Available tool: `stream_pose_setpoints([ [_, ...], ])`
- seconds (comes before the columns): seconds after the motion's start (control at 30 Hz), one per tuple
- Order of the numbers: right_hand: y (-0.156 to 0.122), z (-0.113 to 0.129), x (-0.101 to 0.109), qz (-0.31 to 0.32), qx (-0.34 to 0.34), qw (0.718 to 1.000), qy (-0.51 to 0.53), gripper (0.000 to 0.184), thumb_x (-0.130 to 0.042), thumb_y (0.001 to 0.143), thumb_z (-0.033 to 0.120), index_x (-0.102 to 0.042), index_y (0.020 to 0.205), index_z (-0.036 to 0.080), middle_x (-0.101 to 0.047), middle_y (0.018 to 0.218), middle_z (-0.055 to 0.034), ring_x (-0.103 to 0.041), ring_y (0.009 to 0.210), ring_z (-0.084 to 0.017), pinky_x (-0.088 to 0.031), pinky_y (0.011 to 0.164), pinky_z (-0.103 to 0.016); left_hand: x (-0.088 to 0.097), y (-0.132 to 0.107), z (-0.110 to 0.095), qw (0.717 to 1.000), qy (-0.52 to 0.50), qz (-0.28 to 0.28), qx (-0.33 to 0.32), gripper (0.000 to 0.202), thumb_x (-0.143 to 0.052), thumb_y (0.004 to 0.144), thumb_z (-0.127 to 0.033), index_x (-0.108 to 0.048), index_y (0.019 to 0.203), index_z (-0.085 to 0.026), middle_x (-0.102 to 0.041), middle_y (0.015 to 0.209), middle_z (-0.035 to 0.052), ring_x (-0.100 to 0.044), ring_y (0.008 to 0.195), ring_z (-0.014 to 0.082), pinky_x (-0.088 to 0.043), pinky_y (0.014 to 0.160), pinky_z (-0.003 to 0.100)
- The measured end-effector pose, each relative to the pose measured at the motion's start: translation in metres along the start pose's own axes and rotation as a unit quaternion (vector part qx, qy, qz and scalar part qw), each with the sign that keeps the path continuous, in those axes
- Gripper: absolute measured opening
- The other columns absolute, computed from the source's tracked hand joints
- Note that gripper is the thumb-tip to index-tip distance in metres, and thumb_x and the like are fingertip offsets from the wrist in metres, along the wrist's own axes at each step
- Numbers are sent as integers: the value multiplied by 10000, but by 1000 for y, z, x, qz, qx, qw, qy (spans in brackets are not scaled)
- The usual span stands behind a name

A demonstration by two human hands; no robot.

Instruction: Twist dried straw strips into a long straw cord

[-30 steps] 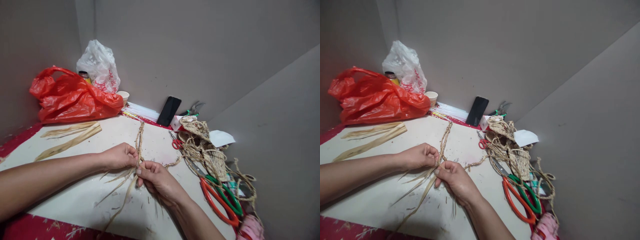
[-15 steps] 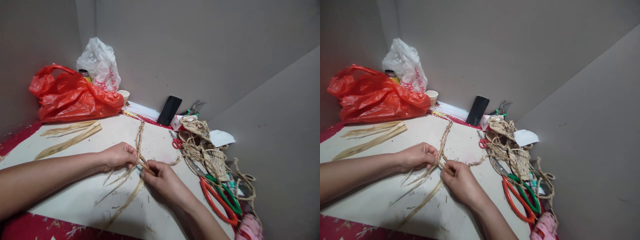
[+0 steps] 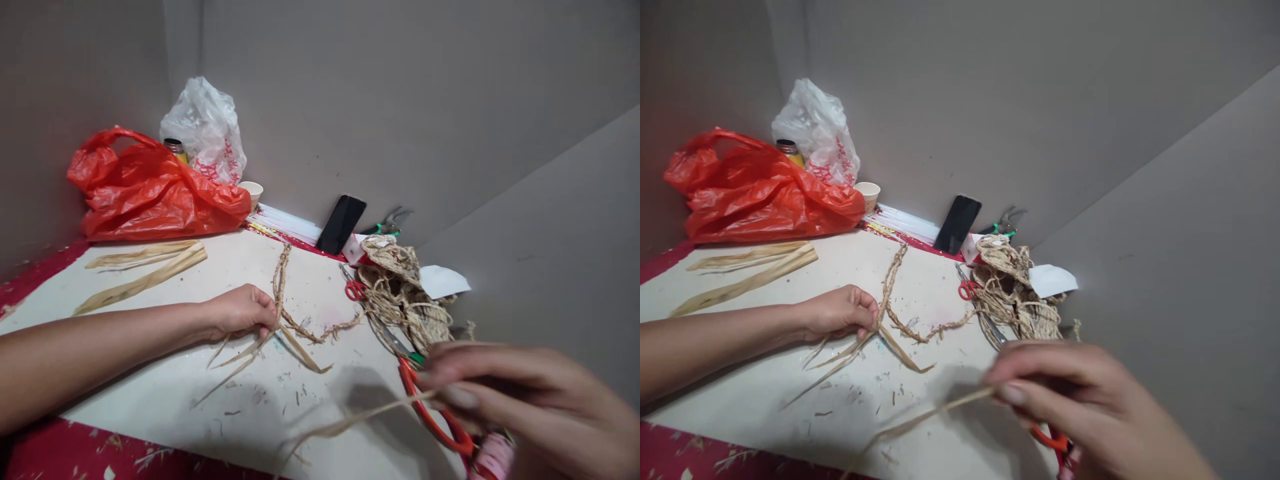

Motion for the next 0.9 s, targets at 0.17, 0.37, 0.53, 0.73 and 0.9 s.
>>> stream_pose_setpoints([
  [0.17,44,11,-104,102,20,994,21,146,-583,794,229,-693,741,148,-630,629,-25,-526,561,-114,-406,518,-216,-1,0,-1,1000,-11,11,-8,41,-545,592,-176,-556,625,-155,-582,480,-22,-233,313,38,-118,307,202],
  [0.37,63,4,-128,13,124,991,-55,87,-573,786,136,-637,735,164,-611,689,-7,-531,623,-118,-399,589,-225,0,1,0,1000,-11,17,-7,48,-568,584,-185,-555,620,-157,-501,440,-60,-226,301,34,-118,296,204],
  [0.53,63,2,-119,-29,155,985,-68,67,-594,779,143,-613,726,179,-573,766,-24,-535,696,-138,-409,616,-236,0,1,0,999,-25,38,-12,52,-572,593,-182,-553,633,-156,-547,481,-47,-232,302,29,-114,302,208],
  [0.73,67,-6,-124,-31,131,990,-46,70,-557,802,144,-587,756,186,-579,797,-27,-538,740,-149,-415,667,-248,-3,1,-2,996,-41,73,-20,53,-556,624,-197,-545,647,-150,-639,572,2,-232,310,34,-108,309,214],
  [0.9,68,-19,-130,-26,37,999,22,111,-546,828,257,-518,744,190,-573,650,4,-499,592,-127,-388,558,-229,-6,-2,-3,995,-57,74,-26,84,-576,589,-144,-563,671,-131,-623,540,-3,-370,372,45,-258,393,181],
])
Point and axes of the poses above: each hand's wrist, its own y-axis towards the middle knuckle, its own x-axis out of the back of the hand, z = x × y, the point moved 5 cm from there along y, towards the middle knuckle
